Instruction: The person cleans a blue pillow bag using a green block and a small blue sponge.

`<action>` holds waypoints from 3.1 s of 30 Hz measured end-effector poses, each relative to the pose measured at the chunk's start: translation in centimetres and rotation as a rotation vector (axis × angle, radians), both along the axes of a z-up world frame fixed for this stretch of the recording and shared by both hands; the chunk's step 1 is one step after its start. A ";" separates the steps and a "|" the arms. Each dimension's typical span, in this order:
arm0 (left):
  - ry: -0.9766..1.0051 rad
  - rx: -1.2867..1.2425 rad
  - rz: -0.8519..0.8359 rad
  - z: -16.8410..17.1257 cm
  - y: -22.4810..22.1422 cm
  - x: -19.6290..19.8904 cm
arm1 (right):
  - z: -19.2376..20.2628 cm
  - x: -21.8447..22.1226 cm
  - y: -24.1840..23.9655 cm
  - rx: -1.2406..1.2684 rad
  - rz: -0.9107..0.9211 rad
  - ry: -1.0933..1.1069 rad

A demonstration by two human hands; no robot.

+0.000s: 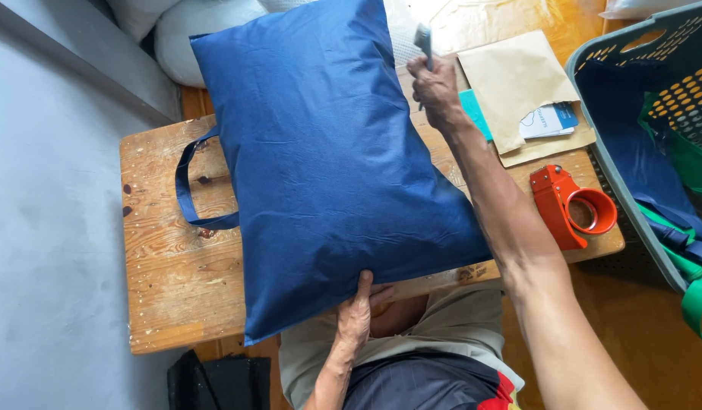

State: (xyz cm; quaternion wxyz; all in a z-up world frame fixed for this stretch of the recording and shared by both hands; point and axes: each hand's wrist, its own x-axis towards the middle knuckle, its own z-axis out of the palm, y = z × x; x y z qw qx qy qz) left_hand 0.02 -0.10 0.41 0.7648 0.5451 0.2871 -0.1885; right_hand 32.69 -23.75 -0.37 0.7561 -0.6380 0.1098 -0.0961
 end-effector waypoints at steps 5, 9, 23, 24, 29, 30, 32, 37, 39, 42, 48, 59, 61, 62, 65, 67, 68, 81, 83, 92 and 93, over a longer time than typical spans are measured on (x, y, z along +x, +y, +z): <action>0.056 0.032 -0.055 -0.3 0.3 0.0 | 3.8 -15.3 -4.3 -0.010 0.023 -0.221; -0.011 -0.030 0.036 -1.3 0.1 -0.1 | 1.8 -28.1 -6.5 -0.073 -0.285 -0.126; -0.241 -0.129 0.184 -3.3 0.9 -2.0 | -4.1 -45.3 2.3 -0.635 -0.177 0.380; -0.315 -0.144 0.264 -4.5 1.3 -2.7 | -4.4 -45.0 2.7 -0.665 -0.147 0.173; -0.449 -0.084 0.668 -6.8 6.8 -6.0 | -0.3 -41.2 5.6 -0.758 0.078 -0.074; -0.448 -0.066 0.725 -5.4 7.9 -6.3 | 0.4 -40.3 6.2 -0.795 0.146 -0.218; -0.409 -0.055 0.791 -5.1 9.6 -6.4 | 0.1 -38.0 8.2 -0.823 0.199 -0.340; -0.384 -0.055 0.895 -3.5 11.4 -6.0 | 2.1 -35.1 16.1 -0.889 0.400 -0.582; -0.390 -0.093 0.881 -3.0 11.5 -6.1 | 1.0 -34.6 19.0 -1.002 0.509 -0.662; -0.416 -0.179 0.876 -7.7 12.1 -6.8 | 1.1 -34.7 23.3 -1.101 0.525 -0.757; -0.370 -0.448 0.870 -8.5 14.8 -6.1 | 1.1 -34.4 25.9 -1.085 0.532 -0.830; -0.326 -0.511 0.794 -7.8 14.6 -6.7 | 2.3 -35.3 24.3 -1.061 0.545 -0.754; -0.315 -0.536 0.783 -6.1 14.6 -6.6 | 1.7 -34.9 24.9 -1.035 0.530 -0.780; -0.316 -0.556 0.801 -5.9 14.6 -6.6 | 1.4 -34.6 24.9 -1.017 0.531 -0.781; -0.327 -0.542 0.813 -6.1 14.6 -6.6 | 1.8 -34.3 23.5 -1.044 0.504 -0.771; -0.325 -0.518 0.807 -5.7 14.3 -6.7 | 2.2 -34.4 22.4 -1.098 0.482 -0.749; -0.339 -0.495 0.810 -5.2 14.2 -6.7 | 2.3 -34.4 22.0 -1.068 0.485 -0.717; -0.371 -0.343 0.861 -4.1 12.7 -6.3 | 0.6 -34.6 18.1 -0.991 0.491 -0.605; -0.380 -0.340 0.857 -1.9 11.9 -5.7 | 1.8 -34.7 18.1 -0.963 0.485 -0.617; -0.349 -0.294 0.836 -6.5 10.7 -5.7 | 1.7 -36.0 20.9 -1.048 0.392 -0.704; -0.345 -0.288 0.842 -5.4 10.4 -5.8 | 2.0 -36.1 20.2 -1.053 0.384 -0.679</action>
